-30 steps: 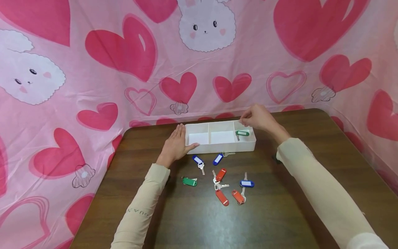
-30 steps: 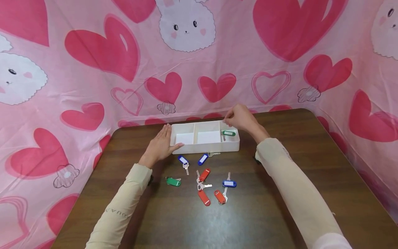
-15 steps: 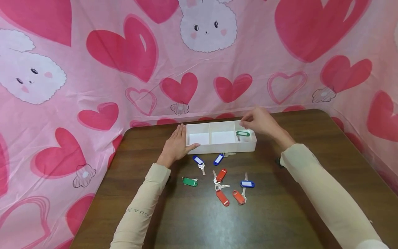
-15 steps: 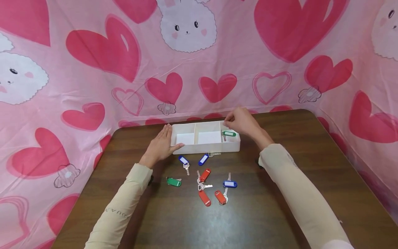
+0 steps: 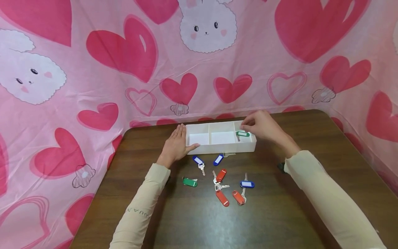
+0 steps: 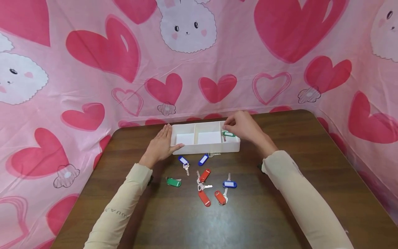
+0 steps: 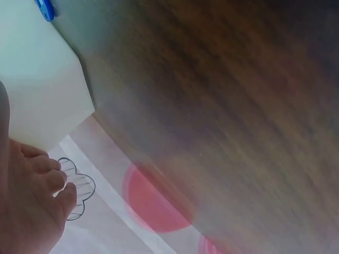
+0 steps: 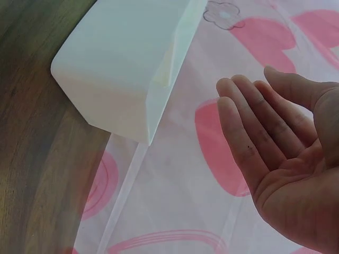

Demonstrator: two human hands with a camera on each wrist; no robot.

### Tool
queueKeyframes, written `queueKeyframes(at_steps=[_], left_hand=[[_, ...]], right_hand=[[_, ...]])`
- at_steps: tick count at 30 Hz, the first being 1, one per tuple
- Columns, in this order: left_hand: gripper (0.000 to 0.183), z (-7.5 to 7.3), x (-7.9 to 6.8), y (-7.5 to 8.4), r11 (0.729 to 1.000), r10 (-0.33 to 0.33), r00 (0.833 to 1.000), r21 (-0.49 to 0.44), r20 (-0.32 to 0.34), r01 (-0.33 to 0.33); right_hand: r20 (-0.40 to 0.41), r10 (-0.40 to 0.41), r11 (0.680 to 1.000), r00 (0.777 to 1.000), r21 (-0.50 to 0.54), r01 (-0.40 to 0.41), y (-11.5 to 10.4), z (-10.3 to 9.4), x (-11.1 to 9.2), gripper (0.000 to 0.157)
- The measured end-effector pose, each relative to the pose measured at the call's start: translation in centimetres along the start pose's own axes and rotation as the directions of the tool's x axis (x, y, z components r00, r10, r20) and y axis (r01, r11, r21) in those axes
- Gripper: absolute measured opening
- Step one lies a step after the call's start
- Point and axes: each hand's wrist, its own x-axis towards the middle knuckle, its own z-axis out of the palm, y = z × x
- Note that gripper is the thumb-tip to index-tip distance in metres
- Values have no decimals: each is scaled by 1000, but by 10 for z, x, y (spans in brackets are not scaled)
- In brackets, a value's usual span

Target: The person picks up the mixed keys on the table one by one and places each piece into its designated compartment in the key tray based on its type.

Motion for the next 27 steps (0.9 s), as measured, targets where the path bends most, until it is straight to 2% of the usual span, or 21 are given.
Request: queueKeyframes(at_steps=[8,17,27], left_hand=[[113,0,0,1,1000,4,1000,3,-11,-4],[112,1,0,1,1000,0,1000,-6,-10,-1],[113,2,1,1,1000,-4,1000,-10,-5,4]], right_hand=[[-17,-69,997,997,-25,68,-4,-1,-11,23],[9,-31,1000,999,0,31,-7,5,-29,23],[-6,-25,1000,1000,-10,24,-13,13,-49,24]])
